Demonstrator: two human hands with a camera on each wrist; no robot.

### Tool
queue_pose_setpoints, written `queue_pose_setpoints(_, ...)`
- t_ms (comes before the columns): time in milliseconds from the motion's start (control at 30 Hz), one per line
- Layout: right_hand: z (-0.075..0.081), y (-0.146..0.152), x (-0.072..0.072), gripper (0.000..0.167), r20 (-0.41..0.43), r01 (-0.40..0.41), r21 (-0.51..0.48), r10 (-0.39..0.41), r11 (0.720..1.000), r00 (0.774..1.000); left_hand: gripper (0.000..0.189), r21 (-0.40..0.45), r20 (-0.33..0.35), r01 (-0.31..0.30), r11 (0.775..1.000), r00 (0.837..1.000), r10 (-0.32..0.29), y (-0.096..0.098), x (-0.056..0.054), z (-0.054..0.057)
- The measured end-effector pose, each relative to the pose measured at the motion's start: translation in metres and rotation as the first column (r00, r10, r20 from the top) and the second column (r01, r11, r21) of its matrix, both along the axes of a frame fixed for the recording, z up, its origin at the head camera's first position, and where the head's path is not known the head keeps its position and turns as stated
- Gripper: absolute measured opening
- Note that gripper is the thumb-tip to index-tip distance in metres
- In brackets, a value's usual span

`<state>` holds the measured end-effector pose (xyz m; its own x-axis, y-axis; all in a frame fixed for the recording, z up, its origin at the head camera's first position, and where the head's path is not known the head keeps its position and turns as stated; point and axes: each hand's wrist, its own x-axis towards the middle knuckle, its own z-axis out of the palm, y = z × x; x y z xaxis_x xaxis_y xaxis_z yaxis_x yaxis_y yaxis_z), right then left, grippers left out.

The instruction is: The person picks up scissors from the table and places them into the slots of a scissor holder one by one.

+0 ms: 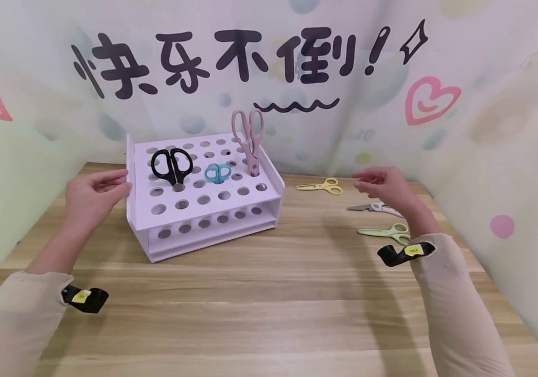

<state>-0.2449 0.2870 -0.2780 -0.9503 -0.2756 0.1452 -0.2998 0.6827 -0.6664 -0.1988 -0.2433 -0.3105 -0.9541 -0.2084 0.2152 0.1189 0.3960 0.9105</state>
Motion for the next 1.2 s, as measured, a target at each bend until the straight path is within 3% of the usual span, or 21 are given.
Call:
queue_pose_setpoints(367,-0.033,0.056,0.013,0.037,0.084,0.102,0.112,-0.112,0.988,0.990,0.041,0.011,-0.015,0.012,1.000,1.000,-0.012,0.000,-0.001,-0.002)
queue_pose_setpoints(633,-0.056,0.089,0.024,0.045,0.162,0.155,0.087,-0.168,0.984,0.972,0.039,0.014,-0.028,0.008,1.000,1.000,-0.008,0.000,-0.001,-0.003)
queue_pose_setpoints(900,-0.081,0.121,0.035,0.056,0.226,0.250,0.061,-0.257,0.966,0.940,0.043,-0.028,-0.003,-0.001,1.000,1.000,0.000,-0.001,-0.002,-0.003)
queue_pose_setpoints(1067,-0.093,0.130,0.043,0.054,0.191,0.309,0.048,-0.313,0.950,0.930,0.044,-0.030,-0.004,0.000,1.000,1.000,0.000,-0.001,-0.002,-0.002)
queue_pose_setpoints(1200,-0.100,0.131,0.048,0.055,0.130,0.368,0.109,-0.381,0.923,0.915,0.044,-0.035,0.000,-0.004,0.999,1.000,0.004,0.000,0.000,-0.001)
